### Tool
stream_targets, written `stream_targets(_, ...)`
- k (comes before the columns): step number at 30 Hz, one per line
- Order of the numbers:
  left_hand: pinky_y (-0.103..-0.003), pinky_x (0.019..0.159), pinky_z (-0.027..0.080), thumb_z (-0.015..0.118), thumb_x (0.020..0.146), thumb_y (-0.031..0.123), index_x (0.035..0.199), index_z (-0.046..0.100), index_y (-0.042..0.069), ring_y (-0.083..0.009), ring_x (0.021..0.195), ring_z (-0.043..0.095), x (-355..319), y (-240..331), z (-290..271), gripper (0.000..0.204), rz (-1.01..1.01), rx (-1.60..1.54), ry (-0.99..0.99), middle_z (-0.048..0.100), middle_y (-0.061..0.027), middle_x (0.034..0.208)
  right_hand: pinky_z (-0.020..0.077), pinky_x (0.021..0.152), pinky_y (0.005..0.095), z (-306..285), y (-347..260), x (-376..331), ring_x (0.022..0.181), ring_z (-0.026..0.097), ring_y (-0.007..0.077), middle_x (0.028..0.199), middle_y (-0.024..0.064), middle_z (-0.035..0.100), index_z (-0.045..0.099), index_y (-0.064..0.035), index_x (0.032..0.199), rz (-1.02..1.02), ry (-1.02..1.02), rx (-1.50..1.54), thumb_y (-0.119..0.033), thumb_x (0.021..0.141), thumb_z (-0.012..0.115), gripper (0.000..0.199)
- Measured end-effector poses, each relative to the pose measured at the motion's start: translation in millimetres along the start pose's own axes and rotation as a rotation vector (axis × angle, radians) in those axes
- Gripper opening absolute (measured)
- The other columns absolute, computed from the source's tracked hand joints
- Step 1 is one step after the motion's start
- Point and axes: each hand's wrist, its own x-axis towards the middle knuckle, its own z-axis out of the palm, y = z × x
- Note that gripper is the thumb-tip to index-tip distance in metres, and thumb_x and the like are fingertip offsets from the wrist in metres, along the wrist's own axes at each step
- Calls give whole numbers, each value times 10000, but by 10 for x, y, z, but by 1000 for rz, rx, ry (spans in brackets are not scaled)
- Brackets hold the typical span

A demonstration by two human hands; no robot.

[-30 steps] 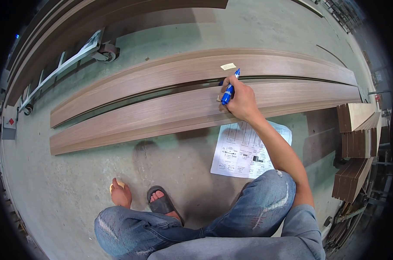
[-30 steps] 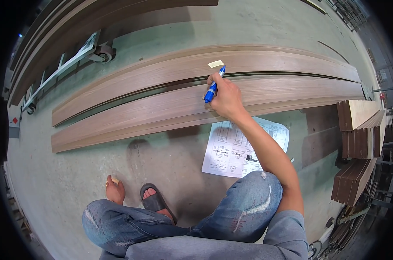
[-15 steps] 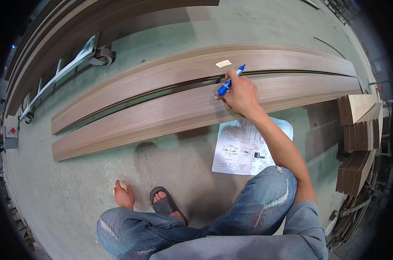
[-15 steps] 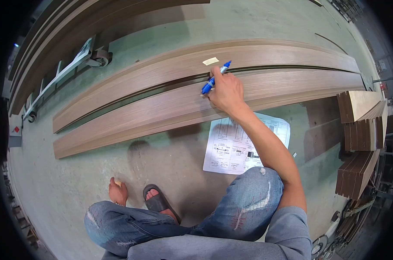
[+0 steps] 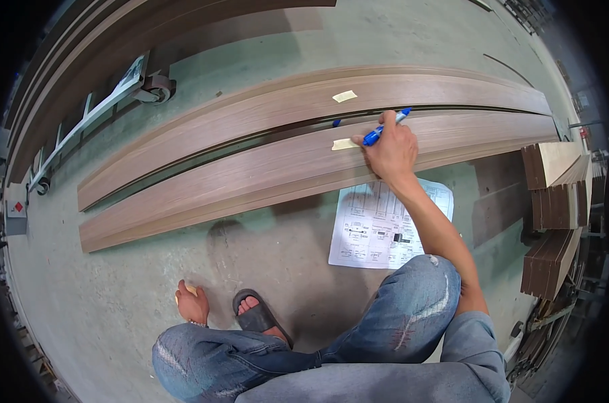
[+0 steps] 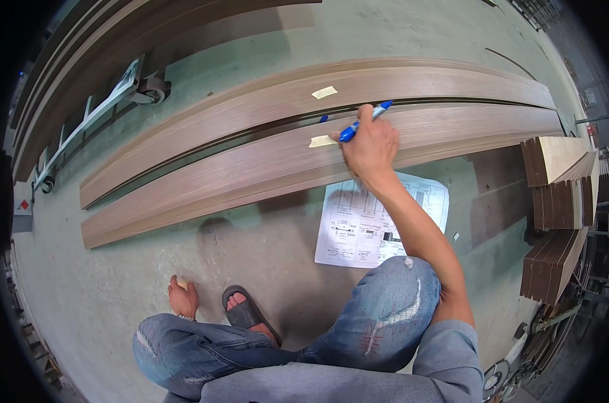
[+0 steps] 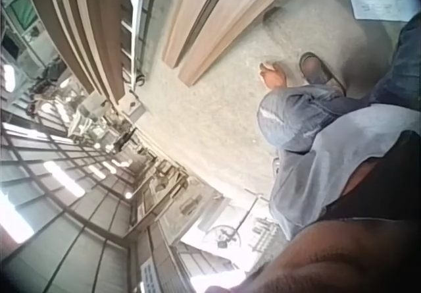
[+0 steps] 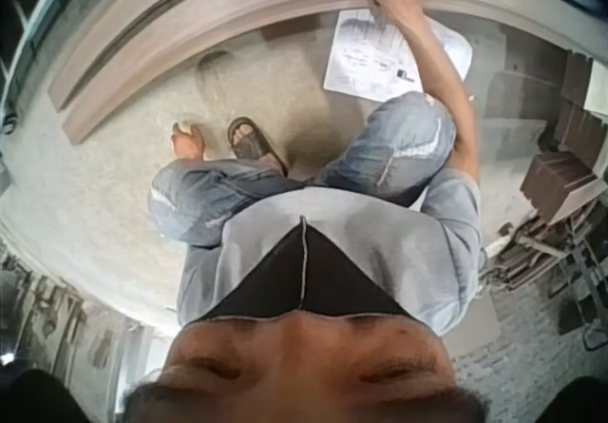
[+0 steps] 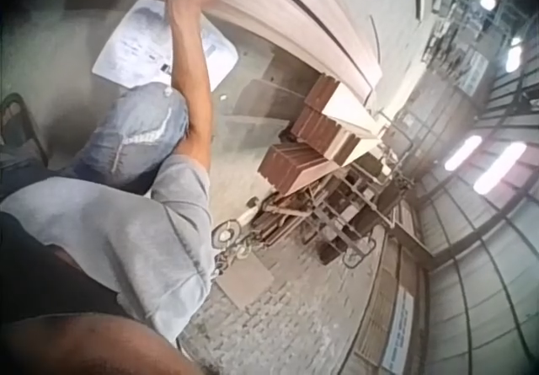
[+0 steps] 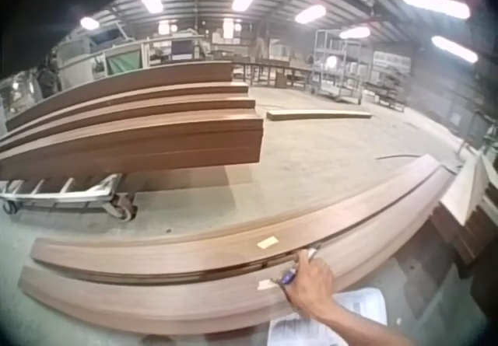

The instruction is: Marking and applying labels to wooden boards on a factory floor using tape and a marker.

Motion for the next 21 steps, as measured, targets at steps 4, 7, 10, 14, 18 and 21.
stream_targets(4, -520, 840, 521, 700, 819, 281, 1364, 500, 36, -451, 995, 635, 6, -36, 30, 630, -9, -21, -2, 626, -267, 1122, 500, 677, 492, -53, 174, 18, 776, 652, 375, 812, 181, 658, 545, -78, 1070, 74, -23, -19, -442, 708, 866, 606)
stream_targets(7, -520, 843, 521, 703, 818, 294, 1360, 506, 40, -450, 1000, 634, 16, 2, 10, 630, 8, -21, -10, 619, -271, 1127, 469, 706, 487, 4, 59, -18, 788, 637, 360, 800, 158, 646, 549, -80, 1069, 31, 39, 8, -450, 699, 867, 612)
stream_targets(10, -490, 847, 521, 706, 823, 275, 1351, 508, 34, -439, 996, 626, 31, 110, -7, 613, -22, 40, -26, 608, -261, 1103, 379, 766, 444, 62, -67, 69, 829, 588, 322, 794, 109, 615, 548, -87, 1050, -92, 49, -60, -470, 677, 867, 622)
stream_targets(14, -497, 853, 518, 708, 817, 296, 1344, 516, 33, -442, 996, 624, 43, 95, 26, 620, -26, 21, -30, 610, -267, 1100, 388, 762, 450, 191, -176, 125, 840, 592, 321, 798, 108, 617, 546, -87, 1044, -141, 26, -62, -494, 657, 871, 649)
stream_targets(18, -512, 864, 514, 709, 801, 309, 1335, 543, 28, -455, 1001, 632, 45, -149, 88, 626, -43, 9, 2, 629, -286, 1097, 392, 754, 446, 230, -238, 64, 833, 590, 317, 788, 102, 611, 547, -88, 1044, -187, 76, 26, -522, 635, 872, 679)
stream_targets(21, -508, 877, 512, 710, 812, 317, 1336, 529, 34, -445, 1027, 621, 66, -94, 94, 623, -23, -29, -33, 612, -279, 1126, 393, 741, 441, 114, -63, 38, 834, 587, 308, 807, 98, 611, 559, -93, 1076, -86, 4, 11, -523, 632, 874, 693)
